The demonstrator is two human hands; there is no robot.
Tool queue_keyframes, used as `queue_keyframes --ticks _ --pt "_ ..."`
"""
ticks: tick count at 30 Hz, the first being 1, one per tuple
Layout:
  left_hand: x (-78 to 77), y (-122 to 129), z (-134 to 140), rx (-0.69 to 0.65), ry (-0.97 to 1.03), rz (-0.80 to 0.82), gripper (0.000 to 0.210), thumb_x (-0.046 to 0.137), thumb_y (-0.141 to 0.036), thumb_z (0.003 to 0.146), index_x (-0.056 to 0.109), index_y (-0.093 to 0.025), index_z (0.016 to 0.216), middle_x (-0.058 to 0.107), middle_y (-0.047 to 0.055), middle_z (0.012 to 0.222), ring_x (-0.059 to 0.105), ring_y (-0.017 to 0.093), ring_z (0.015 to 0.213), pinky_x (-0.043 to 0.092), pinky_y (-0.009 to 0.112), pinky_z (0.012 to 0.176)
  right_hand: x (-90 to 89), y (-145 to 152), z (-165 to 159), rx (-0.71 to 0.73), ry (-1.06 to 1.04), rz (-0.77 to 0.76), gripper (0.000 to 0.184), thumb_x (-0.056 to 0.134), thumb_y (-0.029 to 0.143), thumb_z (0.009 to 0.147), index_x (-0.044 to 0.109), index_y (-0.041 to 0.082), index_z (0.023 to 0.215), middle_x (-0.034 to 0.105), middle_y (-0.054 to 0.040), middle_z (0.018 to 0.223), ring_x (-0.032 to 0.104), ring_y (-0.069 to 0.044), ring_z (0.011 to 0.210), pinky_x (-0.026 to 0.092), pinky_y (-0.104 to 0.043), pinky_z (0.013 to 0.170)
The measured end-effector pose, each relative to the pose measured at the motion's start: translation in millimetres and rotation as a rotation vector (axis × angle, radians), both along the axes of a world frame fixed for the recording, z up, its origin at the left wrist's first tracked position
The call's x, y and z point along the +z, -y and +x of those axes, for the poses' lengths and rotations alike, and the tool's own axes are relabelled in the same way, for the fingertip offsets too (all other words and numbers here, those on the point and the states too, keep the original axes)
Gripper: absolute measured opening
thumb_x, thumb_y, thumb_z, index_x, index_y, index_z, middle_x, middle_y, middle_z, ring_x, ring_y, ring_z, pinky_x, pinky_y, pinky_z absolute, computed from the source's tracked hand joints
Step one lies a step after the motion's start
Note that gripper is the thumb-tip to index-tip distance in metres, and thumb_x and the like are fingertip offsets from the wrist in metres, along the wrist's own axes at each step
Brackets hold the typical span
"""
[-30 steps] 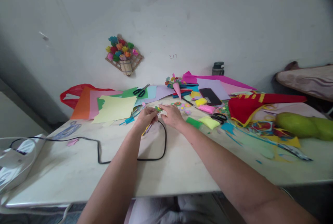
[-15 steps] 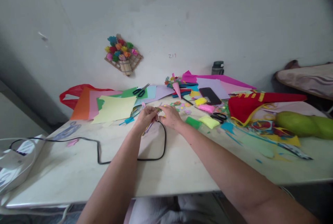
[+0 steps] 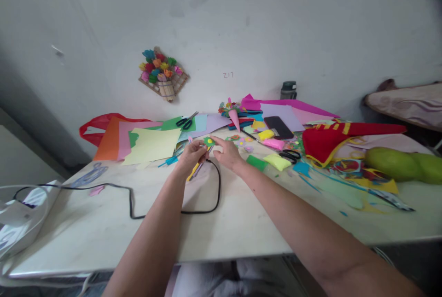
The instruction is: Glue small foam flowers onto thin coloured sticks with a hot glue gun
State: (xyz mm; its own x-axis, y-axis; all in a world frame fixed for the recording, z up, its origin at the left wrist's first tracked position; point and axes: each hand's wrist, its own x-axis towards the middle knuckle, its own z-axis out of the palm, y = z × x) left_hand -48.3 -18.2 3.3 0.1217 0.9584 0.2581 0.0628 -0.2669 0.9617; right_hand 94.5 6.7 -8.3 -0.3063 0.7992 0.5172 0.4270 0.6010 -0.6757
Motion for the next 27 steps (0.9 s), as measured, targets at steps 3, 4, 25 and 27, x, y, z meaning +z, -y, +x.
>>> queue_keyframes --ticks 3,4,25,27 --pt "-1.2 -1 -1 -0.019 -0.003 0.012 0.023 0.061 -0.033 0.069 0.049 -0.015 0.078 0.054 -0.004 0.050 0.038 0.004 0.037 0.026 0.017 0.038 -0.4 -2 0 -0.015 -0.125 -0.054 0.052 0.047 0.012 0.066 0.053 0.018 0.118 0.061 -0.0062 0.110 0.053 -0.020 0.103 0.038 -0.032 0.090" --pt "-1.6 -2 -1 -0.021 -0.012 0.019 0.023 0.061 -0.033 0.070 0.050 -0.014 0.078 0.054 -0.003 0.051 0.038 0.004 0.038 0.026 0.017 0.039 -0.5 -3 1 -0.004 -0.188 -0.105 0.050 0.046 0.013 0.068 0.054 0.018 0.117 0.062 -0.0061 0.109 0.054 -0.020 0.102 0.038 -0.032 0.089" --pt "4.9 4 -2 -0.036 -0.134 -0.027 0.028 0.059 -0.038 0.071 0.051 -0.013 0.062 0.054 -0.001 0.055 0.037 0.003 0.041 0.026 0.018 0.040 2.5 -10 6 0.094 -0.607 -0.323 0.014 0.057 0.029 0.062 0.061 0.015 0.063 0.056 0.0015 0.058 0.049 -0.011 0.059 0.038 -0.026 0.063" --pt "6.6 6 -1 -0.040 -0.119 -0.038 0.029 0.060 -0.038 0.069 0.048 -0.013 0.061 0.052 -0.002 0.053 0.035 0.003 0.040 0.023 0.018 0.039 4.2 -9 7 0.091 -0.579 -0.313 0.015 0.057 0.029 0.062 0.061 0.015 0.062 0.056 0.0014 0.056 0.049 -0.012 0.059 0.038 -0.026 0.063"
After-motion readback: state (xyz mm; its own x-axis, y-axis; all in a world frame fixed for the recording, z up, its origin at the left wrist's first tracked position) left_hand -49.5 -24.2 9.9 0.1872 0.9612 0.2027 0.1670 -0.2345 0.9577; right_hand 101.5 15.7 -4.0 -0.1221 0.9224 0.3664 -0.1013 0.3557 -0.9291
